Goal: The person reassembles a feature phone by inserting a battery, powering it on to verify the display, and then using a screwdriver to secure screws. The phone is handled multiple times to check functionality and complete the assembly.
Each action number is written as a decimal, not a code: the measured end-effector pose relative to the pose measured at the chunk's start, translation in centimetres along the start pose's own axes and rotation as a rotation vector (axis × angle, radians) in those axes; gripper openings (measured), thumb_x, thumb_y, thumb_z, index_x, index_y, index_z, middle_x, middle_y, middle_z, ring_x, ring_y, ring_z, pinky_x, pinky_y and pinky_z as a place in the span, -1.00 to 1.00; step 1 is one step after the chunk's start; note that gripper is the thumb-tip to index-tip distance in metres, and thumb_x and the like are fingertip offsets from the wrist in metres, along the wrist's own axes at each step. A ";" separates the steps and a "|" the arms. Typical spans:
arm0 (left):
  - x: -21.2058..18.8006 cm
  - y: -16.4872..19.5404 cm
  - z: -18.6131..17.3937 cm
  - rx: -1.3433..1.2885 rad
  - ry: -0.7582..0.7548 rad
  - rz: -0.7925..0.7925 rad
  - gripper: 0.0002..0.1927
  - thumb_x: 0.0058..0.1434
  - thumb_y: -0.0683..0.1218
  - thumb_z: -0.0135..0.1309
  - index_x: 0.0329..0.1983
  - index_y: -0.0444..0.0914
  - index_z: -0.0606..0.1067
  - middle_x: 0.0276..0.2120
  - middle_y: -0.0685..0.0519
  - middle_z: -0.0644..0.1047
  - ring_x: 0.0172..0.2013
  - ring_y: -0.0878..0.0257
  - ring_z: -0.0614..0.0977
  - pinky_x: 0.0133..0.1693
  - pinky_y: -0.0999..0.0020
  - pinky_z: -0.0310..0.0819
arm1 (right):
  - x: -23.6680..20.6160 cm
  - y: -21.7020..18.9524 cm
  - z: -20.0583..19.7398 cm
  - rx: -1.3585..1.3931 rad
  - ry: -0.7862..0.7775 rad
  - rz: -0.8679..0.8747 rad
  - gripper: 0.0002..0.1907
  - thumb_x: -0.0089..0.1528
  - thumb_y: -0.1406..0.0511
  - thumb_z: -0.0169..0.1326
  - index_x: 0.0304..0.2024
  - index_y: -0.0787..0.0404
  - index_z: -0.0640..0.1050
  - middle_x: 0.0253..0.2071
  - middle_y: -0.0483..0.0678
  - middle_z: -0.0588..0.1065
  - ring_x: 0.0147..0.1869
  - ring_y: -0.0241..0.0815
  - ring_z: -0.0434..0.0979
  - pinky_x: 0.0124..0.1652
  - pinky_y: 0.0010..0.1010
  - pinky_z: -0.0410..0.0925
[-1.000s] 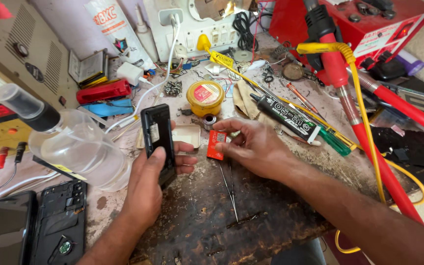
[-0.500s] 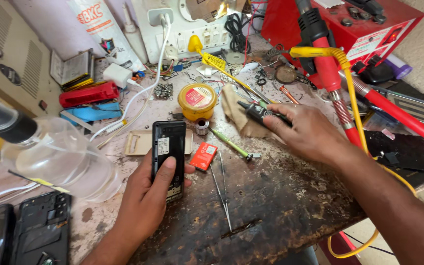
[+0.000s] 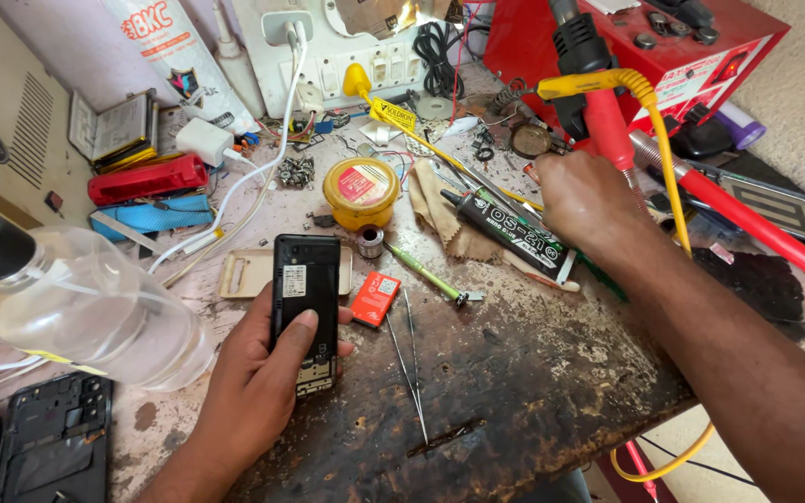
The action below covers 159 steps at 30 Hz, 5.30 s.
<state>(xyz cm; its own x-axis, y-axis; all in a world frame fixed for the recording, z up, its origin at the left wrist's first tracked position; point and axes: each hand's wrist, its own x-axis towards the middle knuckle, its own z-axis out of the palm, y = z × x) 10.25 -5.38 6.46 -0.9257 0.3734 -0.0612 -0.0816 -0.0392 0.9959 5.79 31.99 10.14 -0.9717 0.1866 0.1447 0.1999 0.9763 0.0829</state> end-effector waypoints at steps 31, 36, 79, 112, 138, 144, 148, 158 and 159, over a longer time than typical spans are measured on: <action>1.1 -1.0 0.0 -0.036 0.030 0.005 -0.63 0.36 -0.12 -0.14 0.22 -0.27 0.35 -0.17 -0.07 0.65 -0.32 0.27 0.67 -0.31 0.32 0.63 | -0.5 -1.2 -2.0 0.522 0.063 0.073 -0.70 0.31 0.21 0.10 0.02 0.21 0.64 -0.14 0.03 0.64 -0.09 -0.14 0.67 -0.06 -0.27 0.45; 1.2 -1.2 0.0 -0.050 0.041 -0.008 -0.62 0.36 -0.11 -0.14 0.23 -0.26 0.34 -0.16 -0.07 0.65 -0.30 0.27 0.68 -0.31 0.33 0.63 | -1.2 1.5 -3.3 0.523 -0.056 0.150 -0.72 0.31 0.27 0.04 0.02 0.15 0.64 -0.21 -0.01 0.68 -0.19 -0.07 0.68 -0.15 -0.19 0.46; 1.3 -1.8 -0.3 -0.056 0.038 0.001 -0.56 0.36 -0.13 -0.15 0.31 -0.24 0.28 -0.13 -0.13 0.64 -0.27 0.20 0.69 -0.26 0.29 0.64 | -1.6 2.1 1.0 0.012 -0.235 0.074 -0.81 0.22 0.33 0.09 -0.20 0.33 0.62 -0.24 0.26 0.59 -0.14 0.19 0.65 -0.09 0.02 0.47; 1.2 -1.7 -0.2 -0.082 -0.006 0.025 -0.59 0.36 -0.16 -0.12 0.28 -0.26 0.32 -0.16 -0.11 0.64 -0.32 0.24 0.68 -0.32 0.32 0.64 | -2.8 2.1 2.2 0.290 0.002 0.004 -0.80 0.26 0.24 0.12 -0.23 0.23 0.66 -0.35 0.18 0.61 -0.27 0.13 0.64 -0.17 -0.04 0.43; 1.7 -2.6 -0.8 -0.231 -0.072 0.043 -0.63 0.31 -0.29 -0.13 0.19 -0.31 0.40 -0.15 -0.07 0.67 -0.20 0.16 0.75 -0.14 0.24 0.68 | -2.6 2.8 1.7 0.421 -0.001 0.112 -0.82 0.26 0.26 0.14 -0.26 0.27 0.62 -0.42 0.13 0.59 -0.36 -0.06 0.60 -0.27 -0.16 0.40; 1.7 -2.6 -0.7 -0.209 -0.070 0.058 -0.62 0.32 -0.29 -0.11 0.21 -0.32 0.41 -0.15 -0.07 0.65 -0.20 0.21 0.73 -0.13 0.26 0.68 | -2.6 1.7 1.0 0.383 -0.005 0.079 -0.79 0.25 0.21 0.18 -0.21 0.22 0.67 -0.34 0.12 0.62 -0.29 0.01 0.63 -0.22 -0.11 0.42; 1.7 -2.5 -0.7 -0.213 -0.058 0.030 -0.62 0.33 -0.29 -0.11 0.21 -0.31 0.41 -0.17 -0.08 0.65 -0.21 0.20 0.72 -0.15 0.26 0.67 | -2.5 1.6 1.2 0.351 0.001 0.087 -0.77 0.23 0.19 0.19 -0.18 0.19 0.68 -0.28 0.14 0.62 -0.23 0.10 0.65 -0.16 -0.05 0.44; 1.7 -2.2 -0.6 -0.204 -0.054 0.042 -0.65 0.33 -0.28 -0.13 0.18 -0.32 0.41 -0.15 -0.09 0.66 -0.20 0.20 0.72 -0.14 0.25 0.68 | -2.7 2.0 1.4 0.325 0.118 -0.001 -0.76 0.36 0.27 -0.06 -0.24 0.34 0.50 -0.42 0.22 0.52 -0.37 0.20 0.56 -0.25 0.06 0.37; 1.7 -2.2 -0.6 -0.204 -0.050 0.045 -0.65 0.33 -0.28 -0.13 0.18 -0.33 0.41 -0.15 -0.09 0.66 -0.21 0.20 0.72 -0.15 0.25 0.68 | -2.8 2.1 1.0 0.357 0.078 0.068 -0.72 0.39 0.24 -0.08 -0.29 0.34 0.49 -0.46 0.23 0.51 -0.40 0.21 0.55 -0.26 0.05 0.36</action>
<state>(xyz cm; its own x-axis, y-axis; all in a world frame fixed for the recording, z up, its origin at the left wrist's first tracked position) 8.58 -5.22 4.09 -0.9112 0.4119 -0.0082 -0.1180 -0.2418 0.9631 8.80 33.67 8.89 -0.9424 0.2568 0.2143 0.1936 0.9413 -0.2766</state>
